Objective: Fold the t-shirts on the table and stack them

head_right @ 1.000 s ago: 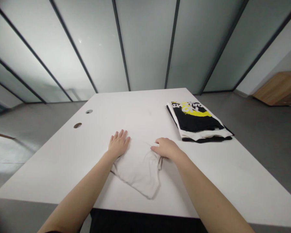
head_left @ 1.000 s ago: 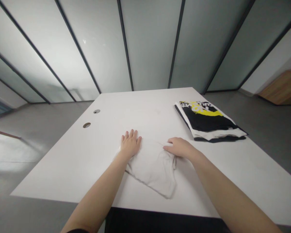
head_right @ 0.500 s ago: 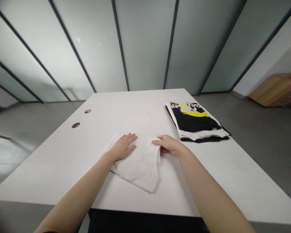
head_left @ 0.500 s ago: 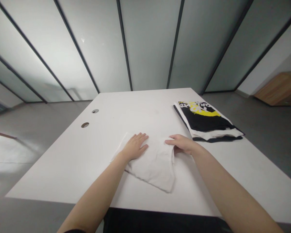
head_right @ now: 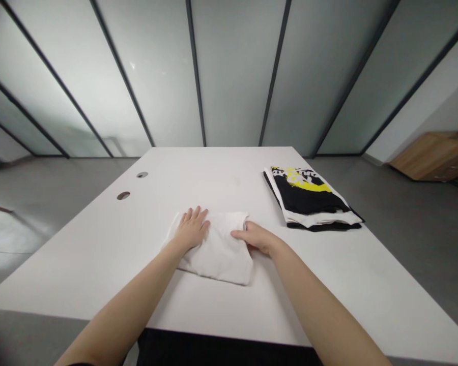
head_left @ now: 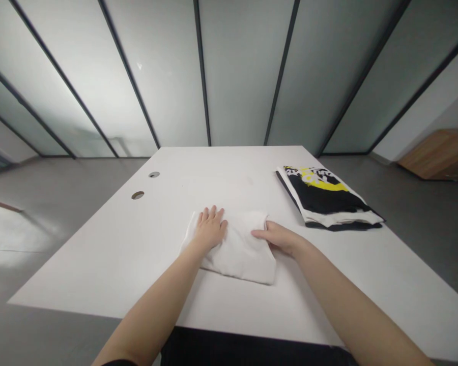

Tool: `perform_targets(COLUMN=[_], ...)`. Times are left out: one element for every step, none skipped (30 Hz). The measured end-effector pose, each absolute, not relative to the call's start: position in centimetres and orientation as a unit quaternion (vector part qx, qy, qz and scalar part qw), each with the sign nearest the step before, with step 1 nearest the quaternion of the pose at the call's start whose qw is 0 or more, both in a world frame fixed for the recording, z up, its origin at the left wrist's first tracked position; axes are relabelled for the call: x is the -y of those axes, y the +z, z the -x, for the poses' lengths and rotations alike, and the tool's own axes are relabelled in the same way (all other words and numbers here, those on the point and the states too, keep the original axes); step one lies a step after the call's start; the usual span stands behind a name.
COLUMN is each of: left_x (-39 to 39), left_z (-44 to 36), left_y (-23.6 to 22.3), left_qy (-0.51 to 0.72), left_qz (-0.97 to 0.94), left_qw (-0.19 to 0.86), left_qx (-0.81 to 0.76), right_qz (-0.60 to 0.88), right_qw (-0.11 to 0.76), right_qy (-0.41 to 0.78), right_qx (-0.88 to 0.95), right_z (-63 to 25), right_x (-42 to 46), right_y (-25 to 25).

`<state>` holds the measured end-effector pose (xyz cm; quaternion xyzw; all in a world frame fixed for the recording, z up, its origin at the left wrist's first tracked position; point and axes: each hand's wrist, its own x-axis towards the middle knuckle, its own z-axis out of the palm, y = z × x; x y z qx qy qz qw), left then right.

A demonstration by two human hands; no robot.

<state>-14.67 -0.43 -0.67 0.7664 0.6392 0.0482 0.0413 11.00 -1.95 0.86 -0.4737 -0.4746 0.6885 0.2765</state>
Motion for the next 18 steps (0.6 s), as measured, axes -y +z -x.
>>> perform_targets(left_x=[0.4,0.3,0.2,0.1,0.1,0.1,0.1,0.1,0.1,0.1,0.1,0.1,0.0,0.0,-0.1,-0.1,-0.2,-0.2], left_z=[14.8,14.9,15.1,15.3,15.5,15.7,15.9,16.1,16.2,16.3,16.5,16.6,16.7,16.9,17.0,17.1,17.2,17.2], left_y=[-0.6,-0.6,-0.5,-0.5,-0.5,-0.5,-0.4,-0.4,-0.4,-0.3,-0.2,-0.1,0.0,0.1,0.2,0.3,0.3,0.3], left_qy=[0.05,0.052,0.054,0.056,0.059,0.064,0.072,0.083,0.099,0.119,0.142,0.169,0.196,0.222,0.245,0.264,0.277,0.286], left_qz=[-0.753,-0.741,-0.731,-0.724,-0.718,-0.712,-0.705,-0.697,-0.688,-0.679,-0.671,-0.667,-0.667,-0.671,-0.68,-0.691,-0.704,-0.717], left_qw=[0.036,0.032,0.029,0.028,0.028,0.028,0.027,0.025,0.022,0.018,0.013,0.008,0.003,-0.003,-0.009,-0.014,-0.017,-0.018], left_qx=[-0.655,-0.669,-0.679,-0.687,-0.693,-0.699,-0.705,-0.712,-0.718,-0.724,-0.727,-0.726,-0.719,-0.707,-0.691,-0.673,-0.654,-0.635], right_qz=[0.461,0.451,0.448,0.449,0.45,0.448,0.443,0.437,0.431,0.425,0.419,0.417,0.415,0.413,0.41,0.408,0.407,0.408], right_qw=[0.298,0.306,0.302,0.287,0.27,0.254,0.239,0.223,0.209,0.199,0.196,0.202,0.215,0.232,0.248,0.264,0.281,0.302], right_qy=[0.701,0.718,0.738,0.755,0.77,0.783,0.794,0.805,0.815,0.823,0.828,0.829,0.827,0.823,0.819,0.813,0.804,0.792], right_qx=[0.455,0.432,0.406,0.382,0.363,0.35,0.341,0.334,0.328,0.322,0.317,0.314,0.313,0.314,0.317,0.322,0.33,0.34], right_z=[-10.2,-9.4,-8.7,-8.1,-7.5,-7.1,-6.8,-6.5,-6.3,-6.1,-5.9,-5.7,-5.5,-5.3,-5.1,-5.0,-5.0,-5.2], right_x=[2.0,2.0,1.9,1.7,1.4,1.0,0.5,0.0,-0.6,-1.2,-1.7,-2.3,-2.9,-3.4,-4.0,-4.6,-5.3,-6.1], right_y=[0.9,0.9,1.0,1.0,1.0,1.0,1.1,1.2,1.4,1.6,1.9,2.2,2.6,3.1,3.7,4.3,5.0,5.8])
